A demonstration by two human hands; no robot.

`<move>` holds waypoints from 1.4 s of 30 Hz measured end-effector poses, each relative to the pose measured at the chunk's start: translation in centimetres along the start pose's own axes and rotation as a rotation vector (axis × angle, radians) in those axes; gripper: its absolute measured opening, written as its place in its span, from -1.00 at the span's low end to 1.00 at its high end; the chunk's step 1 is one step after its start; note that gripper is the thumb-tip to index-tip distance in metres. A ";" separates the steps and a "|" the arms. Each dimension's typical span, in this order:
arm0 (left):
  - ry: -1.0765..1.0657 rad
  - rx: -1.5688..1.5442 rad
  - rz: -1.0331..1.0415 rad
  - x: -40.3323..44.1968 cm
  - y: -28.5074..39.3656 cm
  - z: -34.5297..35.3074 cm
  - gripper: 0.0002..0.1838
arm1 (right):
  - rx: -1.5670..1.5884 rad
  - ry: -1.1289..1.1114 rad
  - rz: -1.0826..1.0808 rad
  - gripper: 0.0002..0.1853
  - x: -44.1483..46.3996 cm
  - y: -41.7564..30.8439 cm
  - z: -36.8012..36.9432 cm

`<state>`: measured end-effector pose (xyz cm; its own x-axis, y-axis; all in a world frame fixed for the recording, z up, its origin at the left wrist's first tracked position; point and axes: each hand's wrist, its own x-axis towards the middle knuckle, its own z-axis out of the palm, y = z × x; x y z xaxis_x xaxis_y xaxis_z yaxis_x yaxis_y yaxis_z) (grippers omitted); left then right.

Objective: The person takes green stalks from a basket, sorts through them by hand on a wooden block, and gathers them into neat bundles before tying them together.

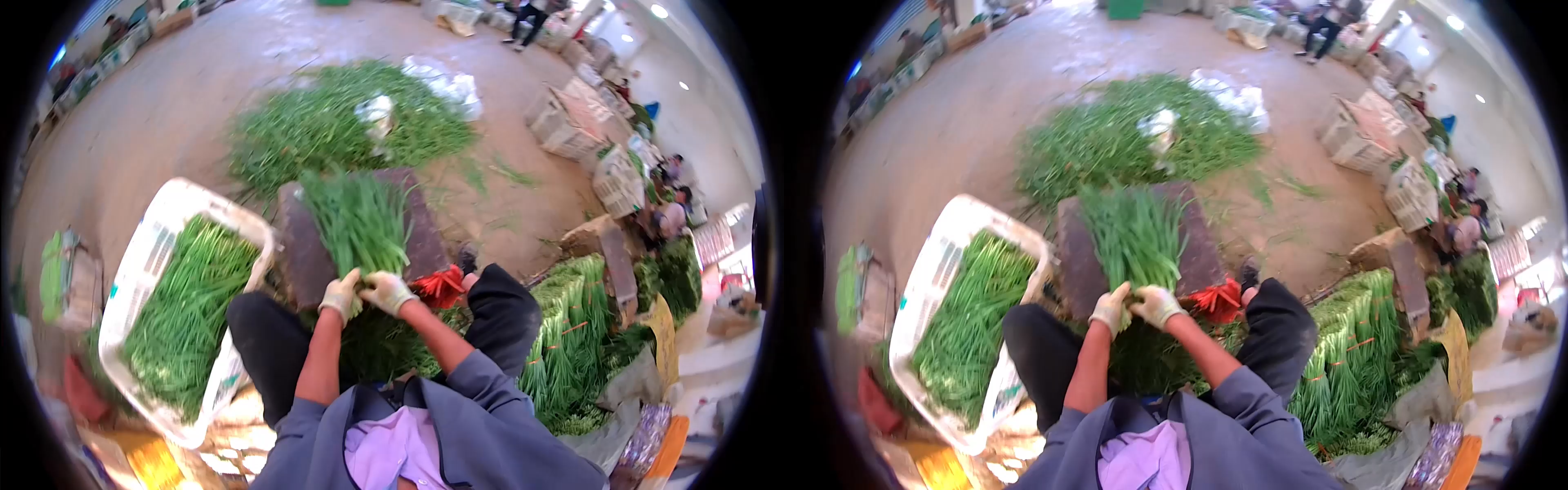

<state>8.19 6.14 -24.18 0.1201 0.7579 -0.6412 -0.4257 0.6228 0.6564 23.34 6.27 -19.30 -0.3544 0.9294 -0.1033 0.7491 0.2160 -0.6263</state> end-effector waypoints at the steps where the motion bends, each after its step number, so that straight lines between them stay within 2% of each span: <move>1: 0.002 0.046 -0.006 -0.3 0.4 0.0 -0.61 | -0.046 0.016 -0.009 -0.70 -0.1 -0.3 0.1; 3: -0.027 0.042 -0.007 -1.3 1.1 0.4 -0.63 | -0.101 -0.003 0.059 -0.72 0.0 -1.2 -0.1; 8: -0.157 -0.245 -0.035 0.6 0.6 -0.8 -0.60 | 0.231 0.251 -0.051 -0.81 -0.2 -0.3 0.2; 9: -0.209 -0.315 -0.039 0.9 0.1 -0.6 -0.64 | 0.427 0.252 -0.054 -0.85 -0.4 0.3 1.0; 11: -0.206 -0.332 -0.066 3.0 -1.8 -1.4 -0.68 | 0.426 0.193 -0.004 -0.86 -1.3 -0.3 0.3; 14: -0.116 -0.103 -0.043 0.7 -0.6 -0.7 -0.80 | 0.193 0.248 -0.122 -0.84 -1.9 -0.4 0.1; 16: -0.039 -0.139 0.005 -0.8 0.7 0.7 -0.88 | 0.253 0.226 -0.200 -0.85 -2.7 -1.1 0.0; 19: 0.048 -0.011 0.028 0.3 0.4 -0.1 -0.82 | 0.281 0.152 -0.380 -0.85 -5.4 -3.8 -1.4; 20: 0.062 0.016 0.061 1.6 -0.4 -0.9 -0.77 | 0.330 0.085 -0.383 -0.85 -6.6 -5.0 -1.8; 21: 0.093 0.083 0.074 -0.4 1.4 -0.2 -0.73 | 0.315 -0.005 -0.398 -0.86 -7.8 -4.6 -1.2; 23: 0.090 0.082 0.061 0.0 1.5 -0.7 -0.72 | 0.160 -0.340 -0.351 -0.85 -10.5 -1.4 1.9; 24: 0.074 0.097 0.060 -1.5 2.7 -0.1 -0.72 | -0.073 -0.614 -0.309 -0.76 -11.3 -1.0 2.2; 25: 0.068 0.100 0.057 -1.4 2.7 -0.2 -0.72 | -0.383 -1.130 -0.062 -0.82 -11.5 -0.5 2.6; 27: 0.087 0.226 0.027 -0.8 2.7 -0.8 -0.73 | -0.536 -1.035 -0.166 -0.79 -13.4 9.1 7.1; 29: 0.106 0.233 0.054 -2.3 3.6 -0.3 -0.76 | -0.214 -0.456 -0.012 -0.76 -10.0 1.3 0.2; 31: 0.069 0.191 0.031 -1.5 3.1 -0.7 -0.80 | -0.014 -0.103 0.023 -0.70 -6.7 -0.9 -1.7; 33: 0.043 0.096 0.027 -1.2 2.5 -0.6 -0.81 | -0.030 0.083 0.033 -0.65 -3.7 -2.0 -1.6; 37: -0.017 -0.081 -0.052 -0.5 2.2 -1.7 -0.86 | -0.182 -0.039 0.082 -0.72 -0.9 -1.1 1.2; 39: -0.052 -0.097 -0.042 -1.1 2.8 -1.4 -0.78 | -0.014 -0.012 0.057 -0.74 -1.4 -1.6 1.4; 40: -0.026 -0.057 -0.033 -1.4 2.9 -1.3 -0.73 | 0.016 -0.075 0.083 -0.75 -2.3 -1.7 1.5; 41: -0.004 -0.010 -0.029 -1.9 3.0 -1.1 -0.67 | 0.052 -0.229 0.073 -0.75 -3.4 -2.7 0.8; 42: -0.012 0.084 -0.064 -1.6 2.9 -1.2 -0.57 | 0.025 -0.316 -0.083 -0.76 -4.4 -2.2 1.6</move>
<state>5.71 6.57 -21.70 0.1550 0.7183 -0.6782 -0.3399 0.6834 0.6461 22.37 1.28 -18.71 -0.5728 0.7689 -0.2839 0.6979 0.2759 -0.6609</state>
